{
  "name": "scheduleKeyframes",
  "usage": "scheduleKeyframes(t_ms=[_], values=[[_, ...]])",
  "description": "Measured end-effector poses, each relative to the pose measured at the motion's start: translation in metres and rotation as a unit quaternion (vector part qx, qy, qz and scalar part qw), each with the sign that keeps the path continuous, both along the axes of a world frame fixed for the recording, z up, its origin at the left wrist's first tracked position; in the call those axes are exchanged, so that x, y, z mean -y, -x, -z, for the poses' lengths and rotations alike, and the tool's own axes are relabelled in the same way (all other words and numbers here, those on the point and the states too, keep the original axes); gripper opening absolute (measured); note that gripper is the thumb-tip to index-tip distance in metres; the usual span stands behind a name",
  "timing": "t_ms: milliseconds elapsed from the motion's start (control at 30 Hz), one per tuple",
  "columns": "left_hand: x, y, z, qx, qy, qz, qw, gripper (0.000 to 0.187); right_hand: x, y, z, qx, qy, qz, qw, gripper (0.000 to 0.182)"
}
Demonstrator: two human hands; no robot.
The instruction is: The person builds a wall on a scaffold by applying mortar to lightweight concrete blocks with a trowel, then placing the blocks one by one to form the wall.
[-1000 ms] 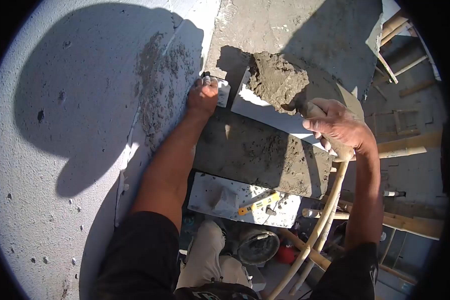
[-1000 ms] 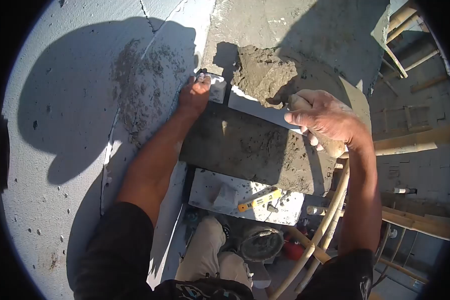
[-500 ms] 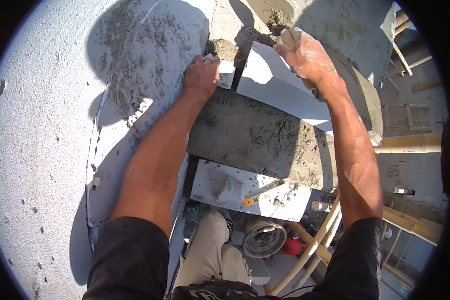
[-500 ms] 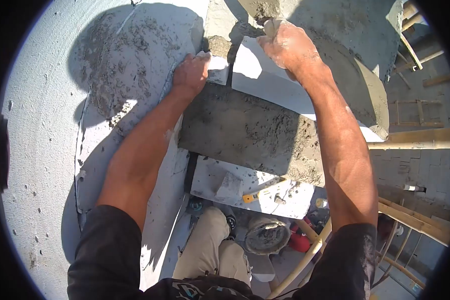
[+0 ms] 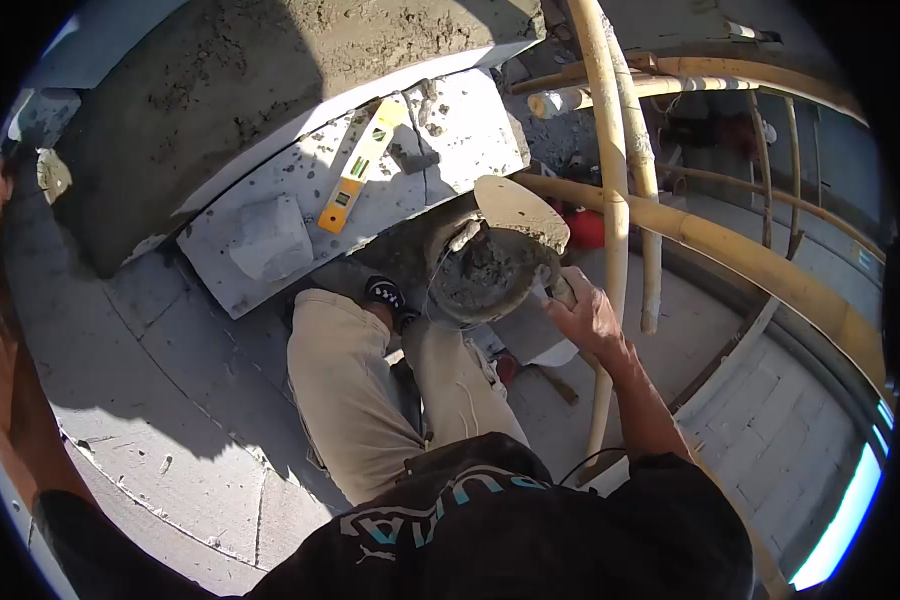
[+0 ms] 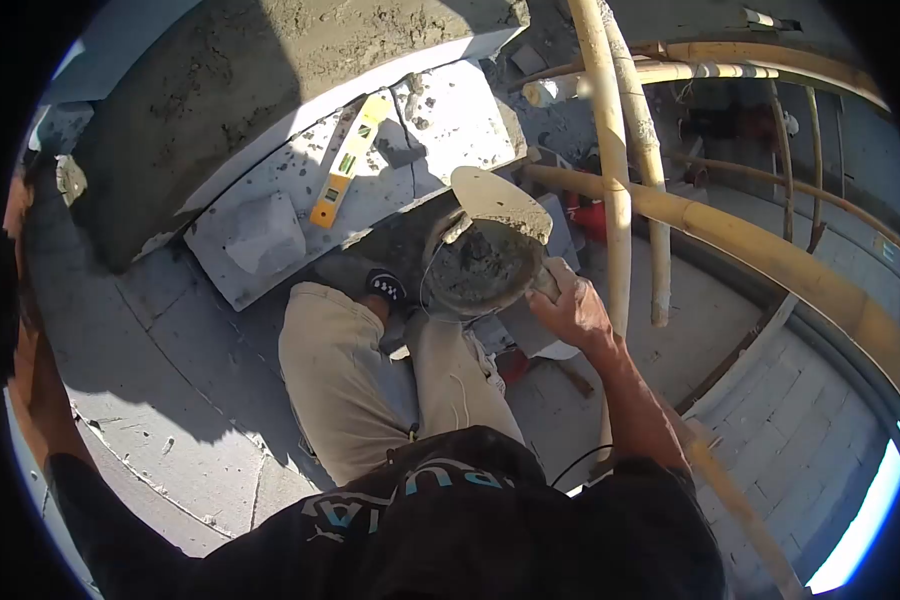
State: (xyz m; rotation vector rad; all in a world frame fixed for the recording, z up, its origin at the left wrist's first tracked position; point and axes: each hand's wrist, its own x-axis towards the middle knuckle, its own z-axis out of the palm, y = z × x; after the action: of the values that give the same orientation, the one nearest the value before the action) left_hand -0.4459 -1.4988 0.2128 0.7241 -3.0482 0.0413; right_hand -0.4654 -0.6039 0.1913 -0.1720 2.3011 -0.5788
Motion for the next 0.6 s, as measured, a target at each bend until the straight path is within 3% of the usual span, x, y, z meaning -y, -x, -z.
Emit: scheduleKeyframes(t_ms=[67,167,233,367,400,467,567,600], values=[[-0.009,0.002,-0.001,0.011,-0.009,-0.008,1.000,0.059,-0.047,-0.040,0.032,0.086,-0.147,0.021,0.985,0.039],[-0.021,0.009,0.002,0.026,-0.021,-0.011,0.999,0.058,-0.090,-0.087,0.109,0.047,-0.229,0.003,0.972,0.038],[-0.025,0.012,0.003,0.034,-0.024,-0.013,0.999,0.058,-0.102,-0.105,0.181,0.065,-0.260,0.058,0.962,0.038],[-0.035,0.020,0.006,0.043,-0.032,-0.013,0.998,0.057,-0.065,-0.110,0.281,0.051,-0.102,0.147,0.983,0.031],[-0.036,0.019,0.003,0.043,-0.028,-0.014,0.999,0.057,-0.062,-0.116,0.288,0.110,-0.074,0.199,0.971,0.028],[-0.037,0.020,0.001,0.045,-0.030,-0.012,0.998,0.057,-0.044,-0.116,0.274,0.226,-0.018,0.296,0.928,0.025],[-0.037,0.018,0.009,0.046,-0.037,-0.016,0.998,0.056,-0.025,-0.117,0.236,0.291,0.050,0.355,0.887,0.021],[-0.037,0.022,0.012,0.046,-0.038,-0.015,0.998,0.056,-0.019,-0.115,0.247,0.288,0.077,0.387,0.872,0.021]])
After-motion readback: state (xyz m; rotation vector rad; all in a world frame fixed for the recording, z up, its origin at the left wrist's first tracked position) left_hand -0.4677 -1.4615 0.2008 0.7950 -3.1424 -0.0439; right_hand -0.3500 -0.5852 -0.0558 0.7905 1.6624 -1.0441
